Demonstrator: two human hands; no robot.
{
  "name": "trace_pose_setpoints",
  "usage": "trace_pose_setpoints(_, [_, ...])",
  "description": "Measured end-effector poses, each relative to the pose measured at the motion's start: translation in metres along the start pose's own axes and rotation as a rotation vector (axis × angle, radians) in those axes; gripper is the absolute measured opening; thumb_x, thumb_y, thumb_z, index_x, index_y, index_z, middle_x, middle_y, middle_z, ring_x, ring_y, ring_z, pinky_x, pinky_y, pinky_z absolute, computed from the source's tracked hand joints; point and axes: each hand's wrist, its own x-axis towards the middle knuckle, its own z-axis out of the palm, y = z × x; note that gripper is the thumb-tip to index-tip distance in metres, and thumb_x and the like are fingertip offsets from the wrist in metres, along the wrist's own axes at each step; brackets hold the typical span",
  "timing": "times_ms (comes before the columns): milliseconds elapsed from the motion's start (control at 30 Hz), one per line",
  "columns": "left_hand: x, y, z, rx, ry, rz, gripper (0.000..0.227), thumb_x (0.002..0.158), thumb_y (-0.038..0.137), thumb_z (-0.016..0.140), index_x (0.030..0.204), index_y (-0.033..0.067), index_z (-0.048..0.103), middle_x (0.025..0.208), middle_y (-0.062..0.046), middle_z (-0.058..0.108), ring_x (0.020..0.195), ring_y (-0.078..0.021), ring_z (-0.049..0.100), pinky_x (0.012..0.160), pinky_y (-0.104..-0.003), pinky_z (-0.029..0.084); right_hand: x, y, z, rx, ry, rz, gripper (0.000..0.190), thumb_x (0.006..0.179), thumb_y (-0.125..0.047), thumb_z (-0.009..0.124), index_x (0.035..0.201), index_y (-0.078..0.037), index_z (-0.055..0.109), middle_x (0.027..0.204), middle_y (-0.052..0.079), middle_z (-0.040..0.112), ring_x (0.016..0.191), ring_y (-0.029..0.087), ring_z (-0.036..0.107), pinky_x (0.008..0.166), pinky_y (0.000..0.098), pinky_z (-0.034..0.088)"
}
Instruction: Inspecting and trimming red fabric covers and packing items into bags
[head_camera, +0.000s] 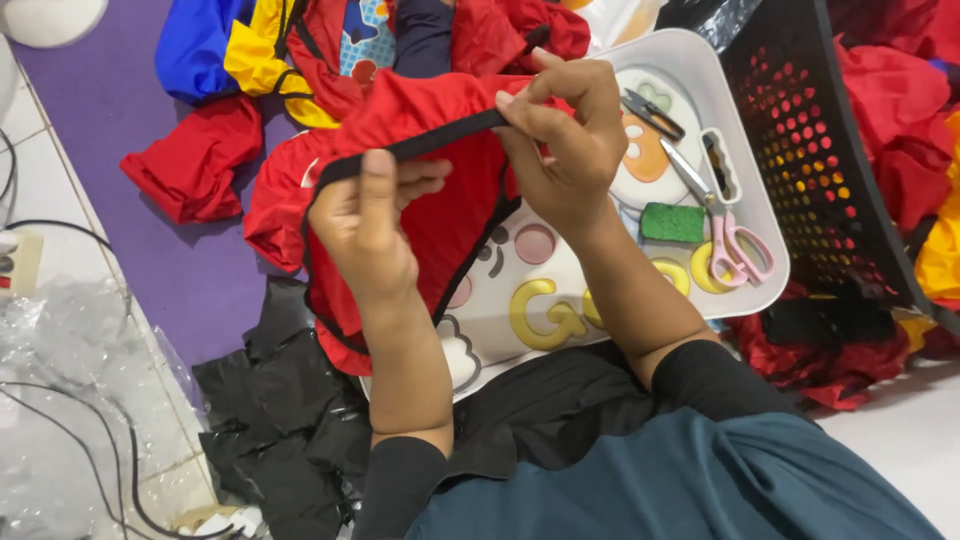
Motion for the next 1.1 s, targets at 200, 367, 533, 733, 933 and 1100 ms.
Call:
trace_pose_setpoints(200, [-0.012, 0.045, 0.007, 0.709, -0.333, 0.304, 0.017, 0.085, -0.005, 0.076, 0.101, -0.0051, 0.071, 0.094, -0.013, 0.073, 0.078, -0.0203, 0.066, 0.076, -0.029, 0.054, 0.010, -0.003, -0.012, 0.103, -0.084, 0.075, 0.027, 0.083, 0.019, 0.079, 0.103, 0.006, 0.066, 0.100, 0.016, 0.056, 0.087, 0.027, 0.055, 0.096, 0.0461, 0.060])
trace_pose_setpoints(367, [-0.018, 0.035, 0.016, 0.765, -0.187, 0.497, 0.038, 0.080, 0.001, 0.088, 0.109, 0.0046, 0.064, 0.103, -0.009, 0.056, 0.088, -0.0224, 0.055, 0.078, -0.034, 0.050, 0.016, -0.002, -0.013, 0.178, -0.164, 0.022, 0.028, 0.083, 0.019, 0.078, 0.104, 0.007, 0.066, 0.099, 0.017, 0.056, 0.089, 0.028, 0.057, 0.096, 0.0452, 0.060])
trace_pose_setpoints(533, [-0.007, 0.022, 0.015, 0.844, -0.187, 0.584, 0.042, 0.080, -0.011, 0.087, 0.115, 0.0036, 0.069, 0.117, -0.010, 0.063, 0.104, -0.0289, 0.064, 0.095, -0.042, 0.056, 0.015, -0.006, -0.019, 0.246, -0.194, 0.002, 0.027, 0.080, 0.020, 0.074, 0.100, 0.006, 0.063, 0.098, 0.019, 0.057, 0.082, 0.026, 0.056, 0.095, 0.0488, 0.063])
trace_pose_setpoints(733, [-0.010, 0.038, -0.002, 0.800, -0.017, 0.517, 0.024, 0.084, -0.016, 0.071, 0.103, -0.0021, 0.071, 0.103, -0.013, 0.067, 0.090, -0.0262, 0.065, 0.082, -0.035, 0.053, 0.018, -0.004, -0.030, 0.161, -0.313, 0.029, 0.030, 0.081, 0.017, 0.091, 0.102, 0.010, 0.071, 0.093, 0.019, 0.066, 0.084, 0.028, 0.061, 0.105, 0.0524, 0.059])
trace_pose_setpoints(933, [-0.008, 0.038, -0.019, 0.629, -0.165, 0.271, 0.010, 0.097, 0.001, 0.060, 0.096, -0.0067, 0.067, 0.084, -0.007, 0.057, 0.071, -0.0160, 0.043, 0.067, -0.028, 0.034, 0.004, -0.001, -0.035, 0.418, -0.412, 0.469, 0.007, 0.096, 0.009, 0.067, 0.102, 0.009, 0.067, 0.101, 0.017, 0.060, 0.095, 0.026, 0.056, 0.094, 0.0347, 0.046])
trace_pose_setpoints(1100, [-0.009, 0.028, -0.032, 0.334, -0.179, 0.042, 0.015, 0.102, 0.009, 0.055, 0.098, -0.0022, 0.065, 0.075, 0.004, 0.047, 0.069, -0.0062, 0.035, 0.067, -0.021, 0.028, -0.002, 0.007, -0.037, 0.738, -0.383, 0.797, 0.012, 0.101, -0.005, 0.060, 0.107, 0.004, 0.067, 0.099, 0.007, 0.064, 0.080, 0.009, 0.053, 0.078, 0.0168, 0.042])
